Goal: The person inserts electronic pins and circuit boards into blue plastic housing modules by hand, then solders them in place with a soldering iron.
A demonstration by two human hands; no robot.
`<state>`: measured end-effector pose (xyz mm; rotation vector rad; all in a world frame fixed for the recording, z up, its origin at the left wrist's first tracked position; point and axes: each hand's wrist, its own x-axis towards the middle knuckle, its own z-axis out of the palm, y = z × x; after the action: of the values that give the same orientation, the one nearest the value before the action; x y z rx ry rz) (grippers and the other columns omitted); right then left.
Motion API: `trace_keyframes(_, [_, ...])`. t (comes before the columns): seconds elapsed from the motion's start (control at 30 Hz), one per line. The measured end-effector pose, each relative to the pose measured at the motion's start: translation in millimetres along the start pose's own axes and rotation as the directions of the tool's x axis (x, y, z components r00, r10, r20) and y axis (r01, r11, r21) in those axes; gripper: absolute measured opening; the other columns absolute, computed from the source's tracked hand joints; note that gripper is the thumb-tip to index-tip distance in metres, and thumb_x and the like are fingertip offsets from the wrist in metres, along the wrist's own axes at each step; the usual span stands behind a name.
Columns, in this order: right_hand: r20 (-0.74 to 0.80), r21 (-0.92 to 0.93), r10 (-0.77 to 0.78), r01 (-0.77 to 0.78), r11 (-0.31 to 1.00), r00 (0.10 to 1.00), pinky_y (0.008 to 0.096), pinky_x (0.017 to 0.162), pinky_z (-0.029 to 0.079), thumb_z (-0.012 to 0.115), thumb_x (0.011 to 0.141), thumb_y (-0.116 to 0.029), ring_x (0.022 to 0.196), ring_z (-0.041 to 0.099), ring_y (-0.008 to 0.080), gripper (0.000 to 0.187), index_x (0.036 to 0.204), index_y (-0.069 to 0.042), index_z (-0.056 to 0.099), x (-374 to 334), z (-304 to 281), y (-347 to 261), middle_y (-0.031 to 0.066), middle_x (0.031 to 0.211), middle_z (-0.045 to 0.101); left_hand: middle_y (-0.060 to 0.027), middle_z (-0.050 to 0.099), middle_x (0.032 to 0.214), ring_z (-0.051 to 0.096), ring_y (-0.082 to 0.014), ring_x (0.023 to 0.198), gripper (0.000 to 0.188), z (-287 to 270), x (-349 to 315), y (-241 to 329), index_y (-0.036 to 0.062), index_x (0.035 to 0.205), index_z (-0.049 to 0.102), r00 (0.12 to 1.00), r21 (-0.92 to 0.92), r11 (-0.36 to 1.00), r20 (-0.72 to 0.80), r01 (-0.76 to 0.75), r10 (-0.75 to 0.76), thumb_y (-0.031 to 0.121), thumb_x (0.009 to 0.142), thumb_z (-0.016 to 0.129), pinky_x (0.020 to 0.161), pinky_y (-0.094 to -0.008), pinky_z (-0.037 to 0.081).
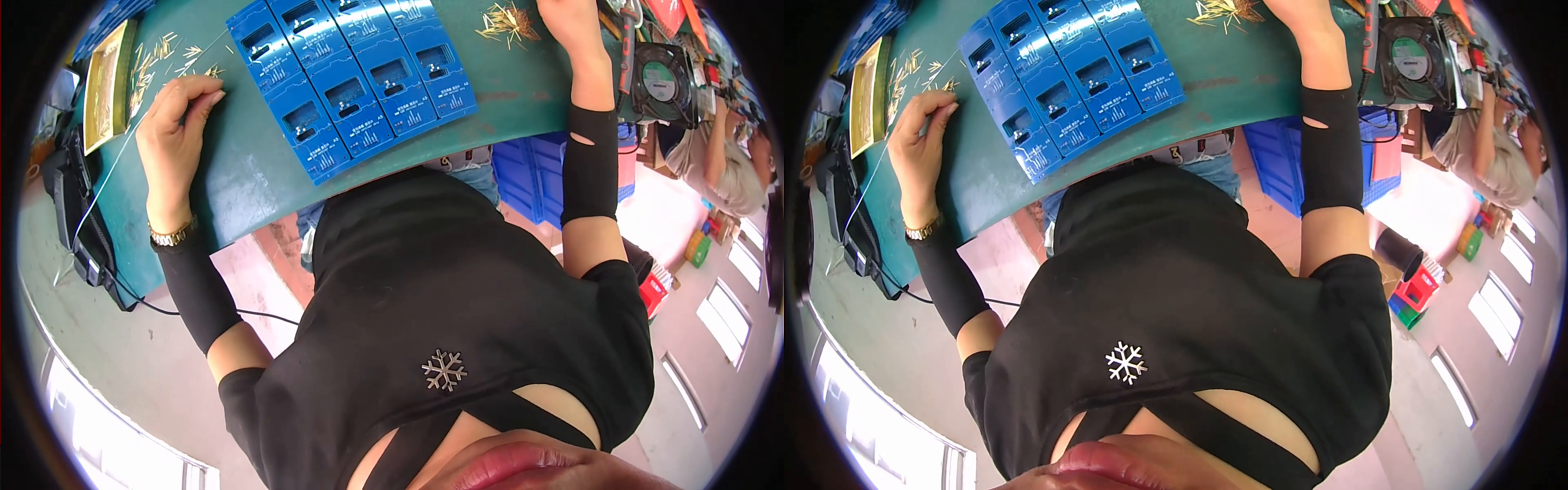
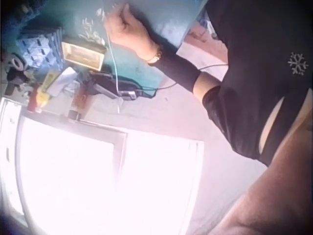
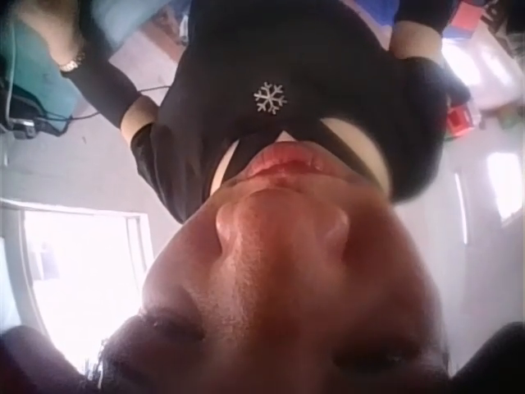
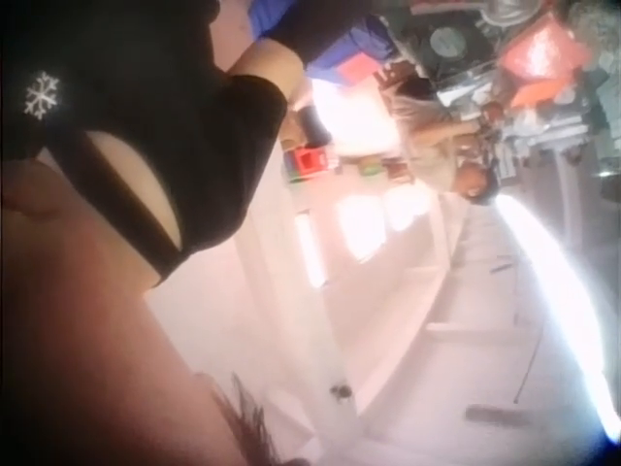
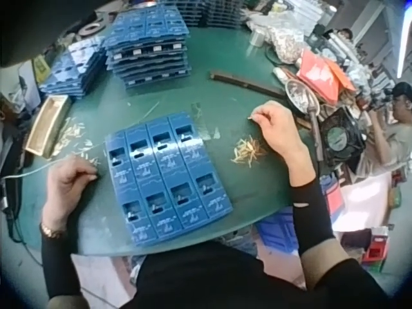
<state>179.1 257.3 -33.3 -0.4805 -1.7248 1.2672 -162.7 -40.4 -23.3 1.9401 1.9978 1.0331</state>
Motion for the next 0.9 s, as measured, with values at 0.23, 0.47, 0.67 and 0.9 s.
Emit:
trace_keyframes(0.23, [0.151,-0.531,0.145,-0.044,0.846,0.978,0.0201,0.052,0.039,0.071,0.08,0.003,0.059,0.053,0.0054,0.003,0.083,0.002,0.07,-37.6,89.9,-90.6,0.0031,0.077,0.063,-0.0068,0.068,0.089,0.065,-0.0176,0.081,0.012,-3.4,-1.8,-1.6,0.0014,0.093,0.067,1.0,0.036,0.999,-0.002,0.011,-0.011,-0.002,0.082,0.07,0.074,-0.0241,0.05])
trace_keyframes(0.47, [0.348,-0.389,0.002,0.143,0.91,0.937,0.02,0.048,0.031,0.077,0.076,0.002,0.051,0.039,0.0024,0.008,0.082,-0.002,0.071,-78.7,126.2,-78.8,0.0015,0.081,0.064,-0.0055,0.068,0.088,0.065,-0.0175,0.078,0.012,-3.1,-2.6,-0.4,0.0032,0.094,0.067,1.0,0.053,0.998,-0.019,-0.015,0.016,0.0,0.083,0.07,0.072,-0.0245,0.05])
trace_keyframes(0.67, [0.226,-0.482,0.178,-0.048,0.875,0.958,0.0218,0.047,0.037,0.076,0.075,-0.004,0.049,0.046,0.0062,0.006,0.078,-0.003,0.071,-86.3,131.8,-80.1,0.0019,0.074,0.063,-0.0049,0.068,0.088,0.065,-0.0173,0.077,0.012,-2.0,-3.7,-1.6,0.0037,0.094,0.067,0.999,0.035,0.998,-0.023,-0.043,0.044,0.002,0.084,0.071,0.071,-0.0241,0.05])
trace_keyframes(0.9, [0.205,-0.498,0.181,-0.057,0.866,0.962,0.0212,0.047,0.038,0.076,0.076,-0.004,0.048,0.047,0.0056,0.005,0.077,-0.002,0.071,-88.2,135.2,-78.4,0.0027,0.073,0.064,-0.0058,0.068,0.092,0.064,-0.0146,0.082,0.012,-4.6,-7.0,-1.0,0.0005,0.097,0.066,1.0,0.052,0.999,0.009,-0.012,0.012,-0.003,0.085,0.068,0.077,-0.0229,0.05])
